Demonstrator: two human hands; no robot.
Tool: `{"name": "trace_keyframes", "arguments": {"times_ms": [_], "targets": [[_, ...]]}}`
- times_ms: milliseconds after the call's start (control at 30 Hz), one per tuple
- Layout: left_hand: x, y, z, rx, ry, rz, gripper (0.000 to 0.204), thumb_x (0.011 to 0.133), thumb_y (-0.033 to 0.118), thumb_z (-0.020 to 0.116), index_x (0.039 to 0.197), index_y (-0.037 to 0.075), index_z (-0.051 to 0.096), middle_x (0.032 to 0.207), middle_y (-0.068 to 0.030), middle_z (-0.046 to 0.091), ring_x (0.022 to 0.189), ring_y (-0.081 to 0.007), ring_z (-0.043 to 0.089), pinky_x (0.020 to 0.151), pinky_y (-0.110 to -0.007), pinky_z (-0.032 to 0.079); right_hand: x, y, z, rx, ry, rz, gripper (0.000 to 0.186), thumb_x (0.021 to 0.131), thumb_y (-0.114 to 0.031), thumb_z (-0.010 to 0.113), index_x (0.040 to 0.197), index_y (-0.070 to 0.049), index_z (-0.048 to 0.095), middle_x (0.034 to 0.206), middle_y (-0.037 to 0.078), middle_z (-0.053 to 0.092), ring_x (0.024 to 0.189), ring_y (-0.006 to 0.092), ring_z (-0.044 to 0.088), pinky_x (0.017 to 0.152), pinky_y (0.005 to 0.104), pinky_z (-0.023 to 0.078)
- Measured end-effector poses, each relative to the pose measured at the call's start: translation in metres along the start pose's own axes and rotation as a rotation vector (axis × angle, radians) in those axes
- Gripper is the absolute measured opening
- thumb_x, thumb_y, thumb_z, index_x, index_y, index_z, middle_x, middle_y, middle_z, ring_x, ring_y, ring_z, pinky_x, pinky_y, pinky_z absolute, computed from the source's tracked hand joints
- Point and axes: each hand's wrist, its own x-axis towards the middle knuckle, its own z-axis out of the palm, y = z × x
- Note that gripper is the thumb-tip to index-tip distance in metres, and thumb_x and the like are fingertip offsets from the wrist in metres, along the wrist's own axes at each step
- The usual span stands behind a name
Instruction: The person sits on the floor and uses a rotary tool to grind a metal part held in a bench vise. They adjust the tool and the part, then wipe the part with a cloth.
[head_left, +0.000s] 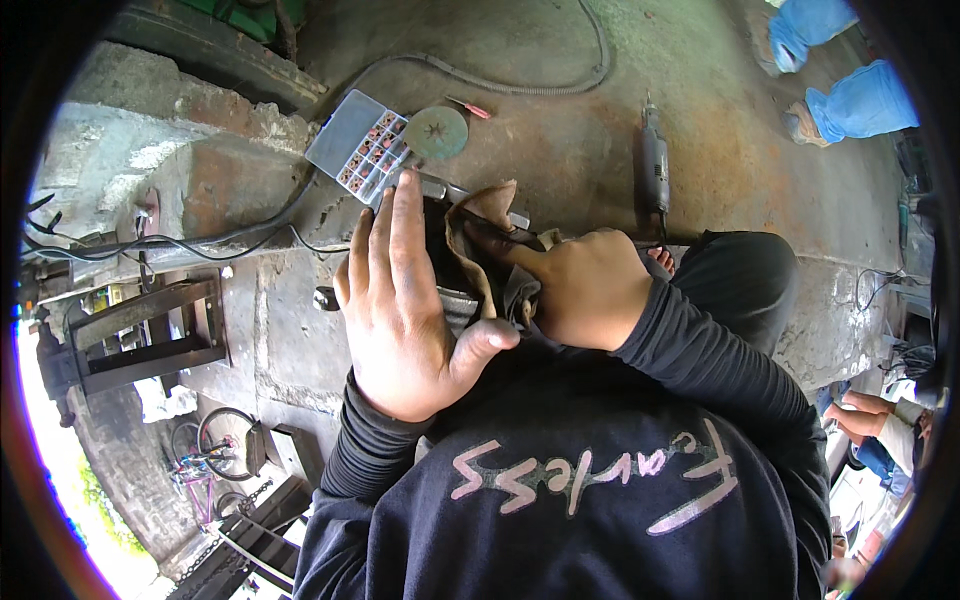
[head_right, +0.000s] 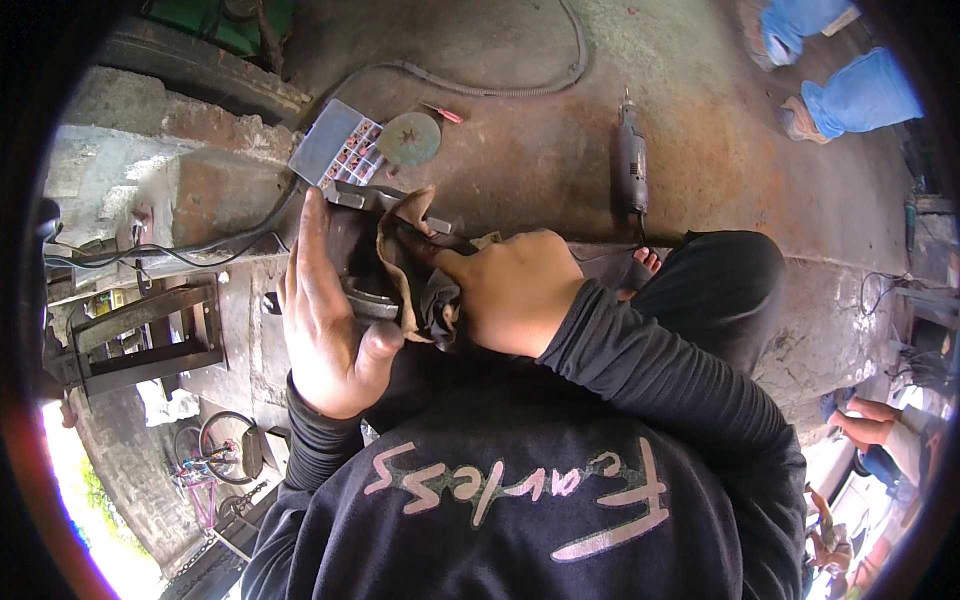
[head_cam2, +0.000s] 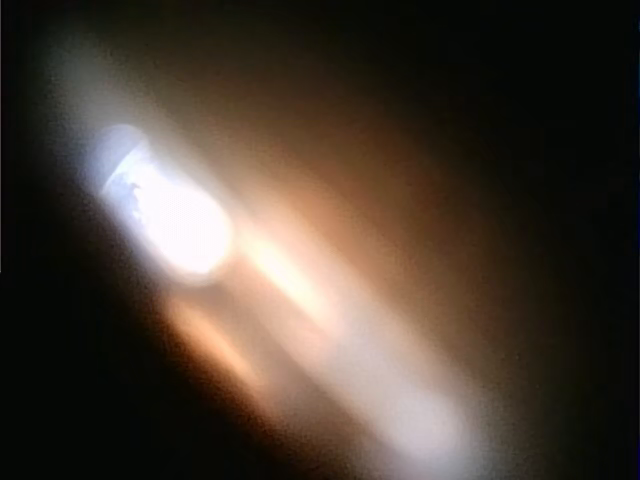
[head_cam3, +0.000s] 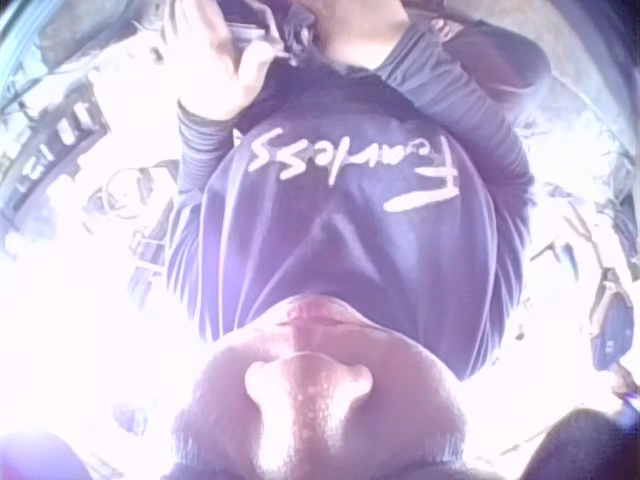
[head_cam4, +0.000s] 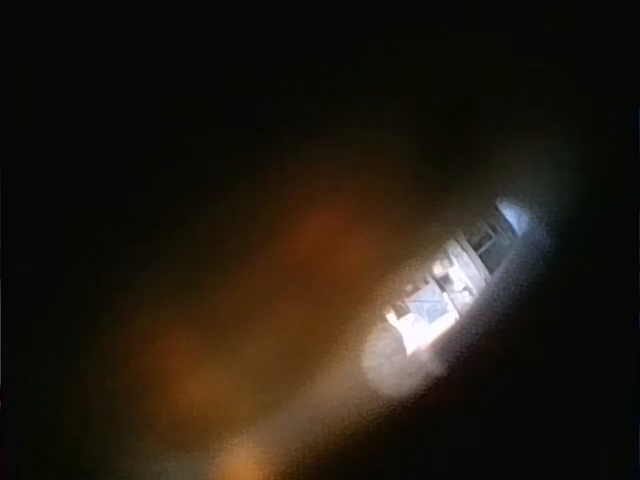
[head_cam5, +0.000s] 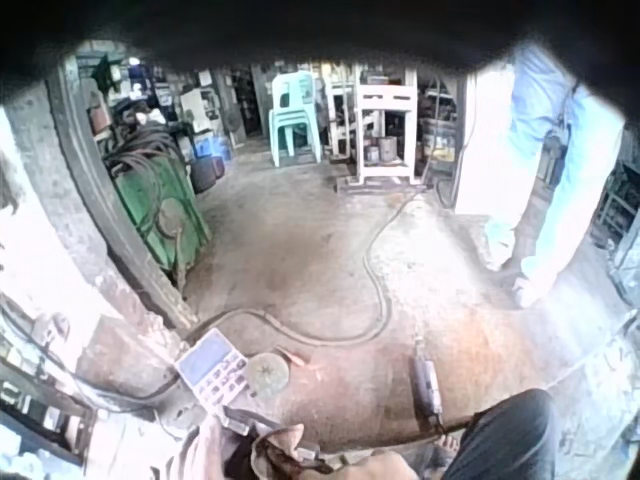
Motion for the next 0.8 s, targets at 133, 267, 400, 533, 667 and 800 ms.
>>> {"name": "trace_keyframes", "arguments": {"times_ms": [133,267,400,533,667,800], "targets": [[0.001,0.005,0.002,0.009,-0.021,-0.017,0.122,0.079,0.087,0.047,0.152,-0.009,0.03,0.142,-0.0302,0.049,0.126,-0.0482,0.049,0.105,-0.054,0.037,-0.008,-0.001,0.008,0.045,0.079,0.076,0.053,0.078,-0.031,0.069,0.129,-0.021,0.065,0.07,0.012,0.068,0.067,0.0333,0.07,0.059,0.0453,0.053],[0.003,0.008,0.004,-0.027,0.003,-0.002,0.12,0.079,0.086,0.048,0.153,-0.008,0.03,0.142,-0.0297,0.049,0.126,-0.0478,0.049,0.106,-0.054,0.037,-0.024,0.0,0.006,0.103,0.115,0.151,0.048,0.078,-0.03,0.069,0.124,-0.02,0.067,0.071,0.014,0.068,0.068,0.035,0.069,0.061,0.0463,0.053],[0.003,0.011,0.006,0.009,0.008,-0.001,0.119,0.08,0.085,0.048,0.153,-0.008,0.03,0.142,-0.0294,0.049,0.125,-0.0474,0.049,0.106,-0.053,0.036,-0.04,0.007,0.007,0.109,0.106,0.199,0.042,0.084,-0.035,0.064,0.123,-0.019,0.067,0.077,0.013,0.071,0.073,0.0325,0.071,0.063,0.045,0.055],[0.001,0.009,0.004,-0.016,0.02,-0.034,0.12,0.08,0.086,0.047,0.153,-0.009,0.029,0.141,-0.0295,0.049,0.125,-0.0471,0.049,0.106,-0.053,0.036,-0.056,0.04,0.005,-0.092,-0.077,0.297,0.041,0.082,-0.03,0.066,0.122,-0.018,0.068,0.076,0.016,0.07,0.072,0.0352,0.07,0.066,0.0458,0.056],[-0.003,0.002,-0.004,-0.029,0.016,-0.067,0.123,0.079,0.087,0.047,0.154,-0.009,0.027,0.141,-0.0306,0.048,0.125,-0.0465,0.049,0.105,-0.053,0.036,-0.085,0.081,-0.007,0.317,-0.028,0.375,0.042,0.079,-0.016,0.066,0.12,-0.011,0.069,0.091,0.018,0.069,0.082,0.0351,0.07,0.076,0.0429,0.056],[-0.008,-0.003,-0.007,-0.045,0.01,-0.067,0.127,0.077,0.088,0.047,0.154,-0.01,0.025,0.141,-0.0317,0.047,0.126,-0.0466,0.048,0.105,-0.053,0.036,-0.097,0.08,-0.01,1.061,0.163,0.316,0.054,0.079,0.004,0.064,0.127,-0.019,0.07,0.124,0.011,0.065,0.102,0.0334,0.065,0.094,0.0403,0.052]]}}
